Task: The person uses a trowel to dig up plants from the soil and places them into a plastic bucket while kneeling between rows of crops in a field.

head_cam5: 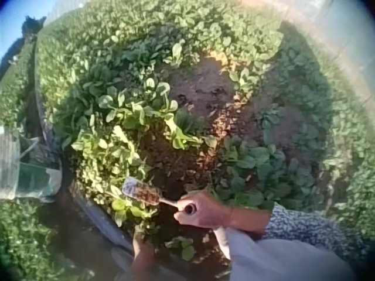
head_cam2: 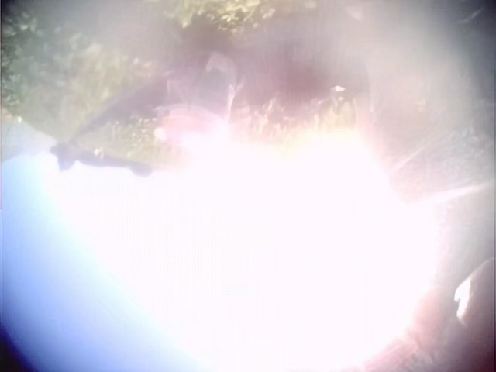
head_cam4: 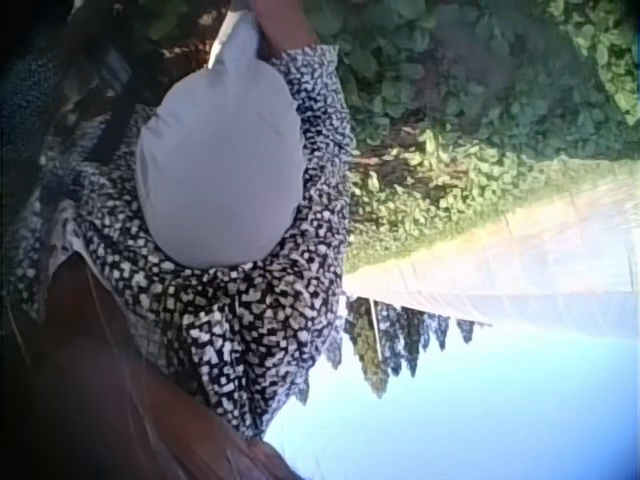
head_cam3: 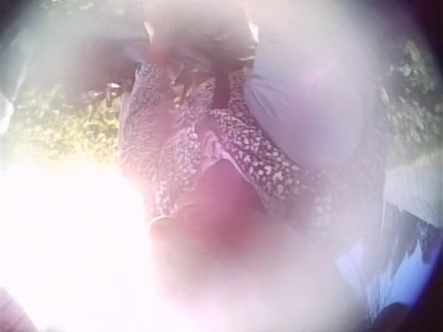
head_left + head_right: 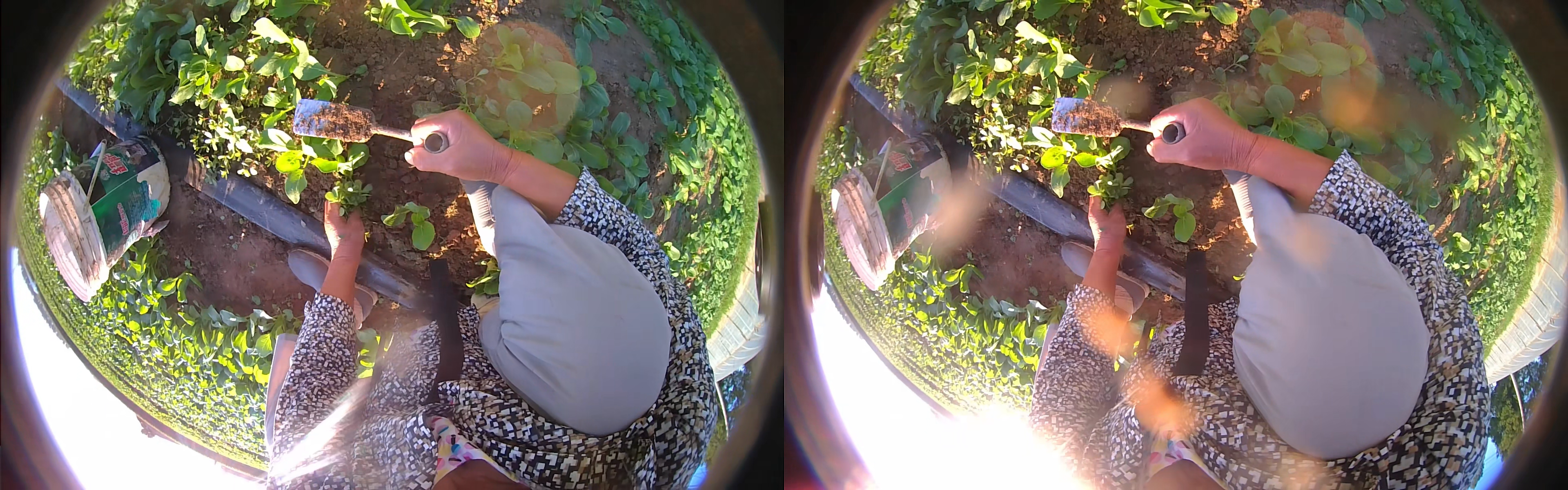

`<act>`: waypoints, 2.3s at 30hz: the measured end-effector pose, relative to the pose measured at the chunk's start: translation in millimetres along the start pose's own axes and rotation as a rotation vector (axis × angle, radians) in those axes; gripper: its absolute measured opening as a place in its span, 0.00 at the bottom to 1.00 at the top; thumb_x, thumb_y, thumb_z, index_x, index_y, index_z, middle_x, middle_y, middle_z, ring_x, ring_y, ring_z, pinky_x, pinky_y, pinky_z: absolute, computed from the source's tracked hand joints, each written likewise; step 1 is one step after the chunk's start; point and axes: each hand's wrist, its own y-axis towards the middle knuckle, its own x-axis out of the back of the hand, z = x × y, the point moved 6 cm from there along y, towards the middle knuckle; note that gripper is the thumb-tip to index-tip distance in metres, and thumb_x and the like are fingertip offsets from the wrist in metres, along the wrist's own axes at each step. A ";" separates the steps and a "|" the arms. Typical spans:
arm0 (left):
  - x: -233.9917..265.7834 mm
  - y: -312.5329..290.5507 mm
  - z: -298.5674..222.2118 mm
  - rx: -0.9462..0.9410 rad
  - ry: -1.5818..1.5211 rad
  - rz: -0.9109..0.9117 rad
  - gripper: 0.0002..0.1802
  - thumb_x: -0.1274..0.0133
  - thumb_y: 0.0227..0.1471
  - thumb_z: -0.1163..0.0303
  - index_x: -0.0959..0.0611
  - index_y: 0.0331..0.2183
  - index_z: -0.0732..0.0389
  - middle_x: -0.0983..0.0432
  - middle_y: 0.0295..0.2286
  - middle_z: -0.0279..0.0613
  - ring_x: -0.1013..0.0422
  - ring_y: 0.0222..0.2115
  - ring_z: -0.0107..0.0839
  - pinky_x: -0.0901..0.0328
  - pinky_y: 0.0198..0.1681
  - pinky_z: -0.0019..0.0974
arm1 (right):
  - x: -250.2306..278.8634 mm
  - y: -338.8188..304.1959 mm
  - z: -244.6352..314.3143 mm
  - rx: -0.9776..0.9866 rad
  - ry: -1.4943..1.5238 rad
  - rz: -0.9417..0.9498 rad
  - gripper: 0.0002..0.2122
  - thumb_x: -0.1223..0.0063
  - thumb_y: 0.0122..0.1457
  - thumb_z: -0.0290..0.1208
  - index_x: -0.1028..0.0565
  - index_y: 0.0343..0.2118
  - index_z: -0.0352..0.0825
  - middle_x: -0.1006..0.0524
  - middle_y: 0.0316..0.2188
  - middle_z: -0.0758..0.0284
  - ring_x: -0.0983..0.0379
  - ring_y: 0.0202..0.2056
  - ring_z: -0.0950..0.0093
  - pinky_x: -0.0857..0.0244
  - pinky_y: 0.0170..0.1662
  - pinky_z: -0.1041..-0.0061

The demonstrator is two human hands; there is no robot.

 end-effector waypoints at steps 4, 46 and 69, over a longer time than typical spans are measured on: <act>41.2 2.4 -3.0 0.241 -0.281 -0.265 0.20 0.52 0.48 0.81 0.30 0.46 0.62 0.30 0.43 0.41 0.34 0.38 0.30 0.39 0.44 0.30 | 1.4 -1.1 -4.9 0.018 0.015 -0.018 0.10 0.43 0.48 0.35 0.26 0.22 0.32 0.33 0.13 0.71 0.39 0.19 0.83 0.42 0.24 0.79; 454.2 126.8 -232.6 -0.409 0.168 -0.781 0.26 0.44 0.50 0.66 0.28 0.51 0.62 0.30 0.47 0.48 0.29 0.42 0.36 0.34 0.44 0.34 | 118.9 -84.5 59.3 -0.253 -0.072 -0.464 0.11 0.42 0.51 0.33 0.29 0.19 0.33 0.36 0.16 0.80 0.44 0.21 0.88 0.47 0.23 0.82; 230.3 -81.2 -281.4 -0.694 0.630 -0.051 0.10 0.48 0.48 0.67 0.21 0.34 0.59 0.25 0.32 0.44 0.27 0.34 0.42 0.34 0.38 0.41 | 82.7 -167.2 269.2 0.072 -0.182 -0.450 0.09 0.44 0.53 0.34 0.28 0.21 0.37 0.38 0.12 0.79 0.47 0.12 0.88 0.56 0.15 0.83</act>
